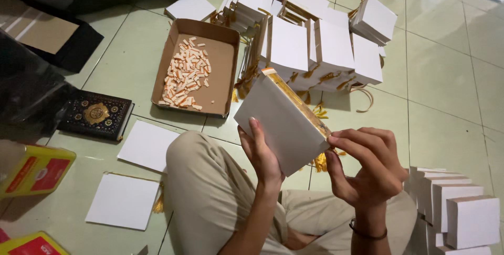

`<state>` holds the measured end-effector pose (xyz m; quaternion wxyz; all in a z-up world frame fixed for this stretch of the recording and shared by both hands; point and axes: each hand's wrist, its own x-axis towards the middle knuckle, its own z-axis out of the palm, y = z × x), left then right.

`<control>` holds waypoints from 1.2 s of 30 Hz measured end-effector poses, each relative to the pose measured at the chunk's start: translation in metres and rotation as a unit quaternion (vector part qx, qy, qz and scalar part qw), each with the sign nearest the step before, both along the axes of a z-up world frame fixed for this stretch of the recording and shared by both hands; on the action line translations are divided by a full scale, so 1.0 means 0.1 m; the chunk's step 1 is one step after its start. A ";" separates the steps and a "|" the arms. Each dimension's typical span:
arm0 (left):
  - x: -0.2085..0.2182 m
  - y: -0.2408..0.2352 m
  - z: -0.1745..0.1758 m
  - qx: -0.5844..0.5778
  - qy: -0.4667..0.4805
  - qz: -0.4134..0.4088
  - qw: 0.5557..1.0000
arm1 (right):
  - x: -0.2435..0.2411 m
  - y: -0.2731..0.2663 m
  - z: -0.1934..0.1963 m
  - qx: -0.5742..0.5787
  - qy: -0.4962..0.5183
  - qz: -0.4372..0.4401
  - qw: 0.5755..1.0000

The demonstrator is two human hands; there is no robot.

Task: The person assembles small book-like items by applying glue to the spine and attaching a cover. They handle the items one at a time, using a brush to spread glue and then pressing the cover onto the spine.

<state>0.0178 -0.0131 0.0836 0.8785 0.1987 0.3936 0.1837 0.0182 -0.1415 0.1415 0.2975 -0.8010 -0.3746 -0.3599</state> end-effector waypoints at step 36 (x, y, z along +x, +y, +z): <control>0.51 -0.34 -1.57 0.397 0.038 -0.026 0.917 | 0.33 -0.59 -1.90 0.258 0.236 -0.048 0.935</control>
